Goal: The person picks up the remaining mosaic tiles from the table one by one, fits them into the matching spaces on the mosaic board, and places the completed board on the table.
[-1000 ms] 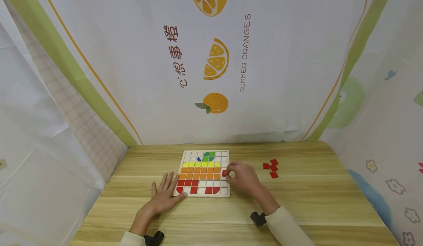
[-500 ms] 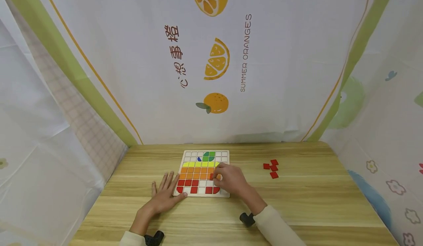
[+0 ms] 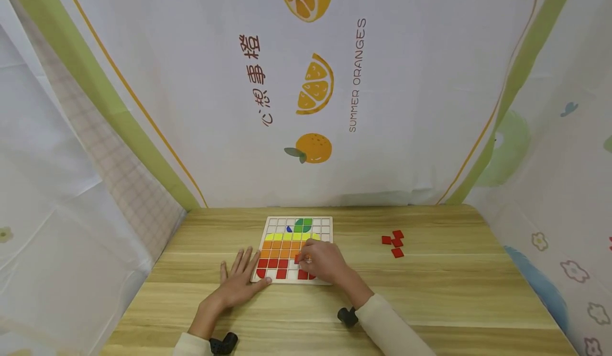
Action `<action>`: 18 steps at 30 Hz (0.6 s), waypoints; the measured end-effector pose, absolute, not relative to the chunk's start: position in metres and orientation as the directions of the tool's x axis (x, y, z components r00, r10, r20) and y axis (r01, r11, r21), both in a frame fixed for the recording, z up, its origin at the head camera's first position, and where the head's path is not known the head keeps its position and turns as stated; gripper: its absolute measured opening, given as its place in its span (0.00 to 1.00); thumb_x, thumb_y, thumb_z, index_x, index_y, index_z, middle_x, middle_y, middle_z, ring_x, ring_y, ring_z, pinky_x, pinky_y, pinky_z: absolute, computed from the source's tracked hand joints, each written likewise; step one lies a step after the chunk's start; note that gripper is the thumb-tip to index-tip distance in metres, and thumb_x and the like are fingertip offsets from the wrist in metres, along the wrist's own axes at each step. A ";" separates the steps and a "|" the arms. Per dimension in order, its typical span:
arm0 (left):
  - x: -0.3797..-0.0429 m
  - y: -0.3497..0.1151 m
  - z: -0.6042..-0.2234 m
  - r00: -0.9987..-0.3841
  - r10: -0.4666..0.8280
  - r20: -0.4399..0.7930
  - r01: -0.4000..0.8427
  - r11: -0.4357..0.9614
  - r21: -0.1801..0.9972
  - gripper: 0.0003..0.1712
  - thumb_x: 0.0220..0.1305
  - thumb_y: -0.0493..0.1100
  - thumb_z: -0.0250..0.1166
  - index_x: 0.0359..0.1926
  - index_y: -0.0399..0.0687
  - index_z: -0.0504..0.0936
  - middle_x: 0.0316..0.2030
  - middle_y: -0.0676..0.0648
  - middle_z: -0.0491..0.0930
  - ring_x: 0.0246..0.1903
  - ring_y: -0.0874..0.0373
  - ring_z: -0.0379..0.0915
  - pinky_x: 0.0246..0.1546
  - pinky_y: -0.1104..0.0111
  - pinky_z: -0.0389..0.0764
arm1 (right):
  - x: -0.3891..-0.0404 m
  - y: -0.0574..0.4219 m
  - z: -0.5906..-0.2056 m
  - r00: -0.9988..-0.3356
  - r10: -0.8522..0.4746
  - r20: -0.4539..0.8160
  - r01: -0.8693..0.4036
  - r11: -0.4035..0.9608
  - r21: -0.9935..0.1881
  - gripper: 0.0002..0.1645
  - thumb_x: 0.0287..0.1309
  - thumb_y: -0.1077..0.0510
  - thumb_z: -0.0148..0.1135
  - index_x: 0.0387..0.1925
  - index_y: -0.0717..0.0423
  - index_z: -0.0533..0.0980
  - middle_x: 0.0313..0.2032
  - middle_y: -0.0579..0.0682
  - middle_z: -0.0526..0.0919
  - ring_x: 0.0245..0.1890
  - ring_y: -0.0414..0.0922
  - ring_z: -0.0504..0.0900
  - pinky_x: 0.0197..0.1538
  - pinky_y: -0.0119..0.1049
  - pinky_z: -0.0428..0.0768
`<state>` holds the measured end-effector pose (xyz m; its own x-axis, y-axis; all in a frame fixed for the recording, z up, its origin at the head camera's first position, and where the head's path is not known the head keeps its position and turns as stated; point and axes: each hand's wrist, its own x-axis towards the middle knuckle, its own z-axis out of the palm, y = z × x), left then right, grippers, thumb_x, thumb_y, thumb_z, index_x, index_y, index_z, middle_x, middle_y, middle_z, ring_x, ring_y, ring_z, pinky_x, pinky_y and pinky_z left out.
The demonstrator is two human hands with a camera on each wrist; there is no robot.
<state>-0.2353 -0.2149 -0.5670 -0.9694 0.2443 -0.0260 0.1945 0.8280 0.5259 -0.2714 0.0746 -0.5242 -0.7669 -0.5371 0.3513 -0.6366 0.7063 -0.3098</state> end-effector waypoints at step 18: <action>-0.238 -0.215 -0.571 -0.974 0.222 -0.051 0.169 0.855 0.491 0.56 0.71 0.74 0.60 0.87 0.53 0.51 0.87 0.42 0.40 0.86 0.39 0.28 0.76 0.29 0.18 | -0.273 0.055 -0.532 -0.781 -0.587 0.212 -0.624 0.717 -0.311 0.04 0.66 0.55 0.74 0.37 0.48 0.92 0.45 0.41 0.88 0.38 0.41 0.87 0.32 0.28 0.78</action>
